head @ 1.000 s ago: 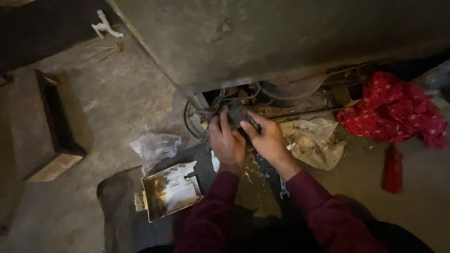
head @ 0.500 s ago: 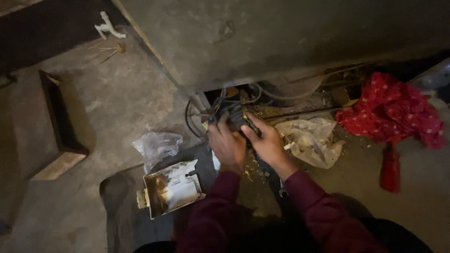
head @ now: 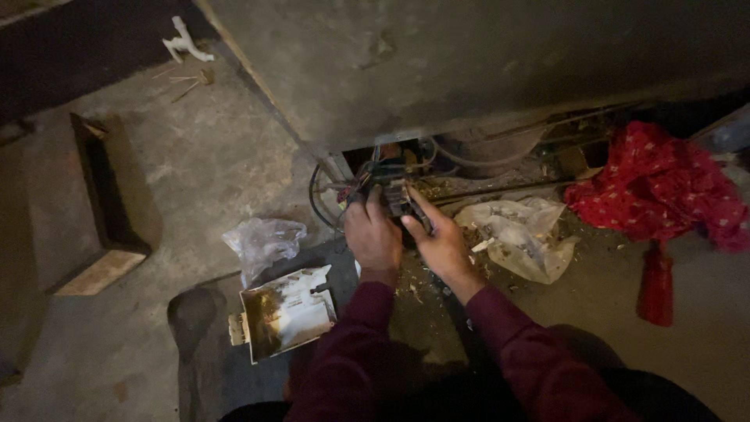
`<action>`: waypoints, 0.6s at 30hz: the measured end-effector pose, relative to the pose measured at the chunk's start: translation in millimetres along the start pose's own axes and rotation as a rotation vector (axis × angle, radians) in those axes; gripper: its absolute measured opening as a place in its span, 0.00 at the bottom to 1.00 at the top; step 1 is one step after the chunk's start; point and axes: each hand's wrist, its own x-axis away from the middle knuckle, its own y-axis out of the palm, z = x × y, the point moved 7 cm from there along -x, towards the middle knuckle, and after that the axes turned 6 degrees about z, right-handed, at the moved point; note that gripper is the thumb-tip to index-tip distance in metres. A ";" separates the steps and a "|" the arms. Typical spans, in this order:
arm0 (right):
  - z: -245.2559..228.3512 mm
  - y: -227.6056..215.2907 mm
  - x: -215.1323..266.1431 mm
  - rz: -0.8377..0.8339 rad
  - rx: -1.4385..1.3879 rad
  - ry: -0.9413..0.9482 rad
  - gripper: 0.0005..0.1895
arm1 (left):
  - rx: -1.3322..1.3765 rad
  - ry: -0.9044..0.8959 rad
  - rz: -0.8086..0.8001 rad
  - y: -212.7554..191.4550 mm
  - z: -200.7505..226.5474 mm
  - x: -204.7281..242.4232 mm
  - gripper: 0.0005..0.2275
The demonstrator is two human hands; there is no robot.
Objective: The person sits on the floor and works on an electrical component, manipulating wires and a small white box. They connect wires to the component and place it into a metal housing.
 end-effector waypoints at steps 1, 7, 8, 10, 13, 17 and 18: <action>1.8 -1.1 0.5 0.002 0.005 -0.024 0.30 | 0.006 -0.012 -0.027 2.9 -2.2 2.1 0.23; 7.6 -1.2 11.5 0.139 0.054 -0.127 0.24 | 0.019 0.043 0.025 -5.8 1.4 16.3 0.23; 9.5 -1.3 12.4 0.145 0.036 -0.090 0.24 | 0.026 0.049 0.028 -7.1 2.7 17.7 0.23; 12.7 -0.3 14.7 0.153 -0.002 -0.014 0.24 | -0.004 0.078 0.017 -7.2 4.7 20.2 0.21; 22.3 -0.6 9.7 0.137 -0.072 0.156 0.24 | 0.001 0.129 -0.009 -4.8 6.6 23.8 0.22; 38.6 -4.4 1.2 0.036 0.013 0.439 0.25 | 0.004 0.124 0.026 -1.9 9.9 19.2 0.19; 38.6 -4.6 -1.2 0.041 0.008 0.449 0.24 | 0.013 0.116 -0.031 3.3 10.1 17.5 0.20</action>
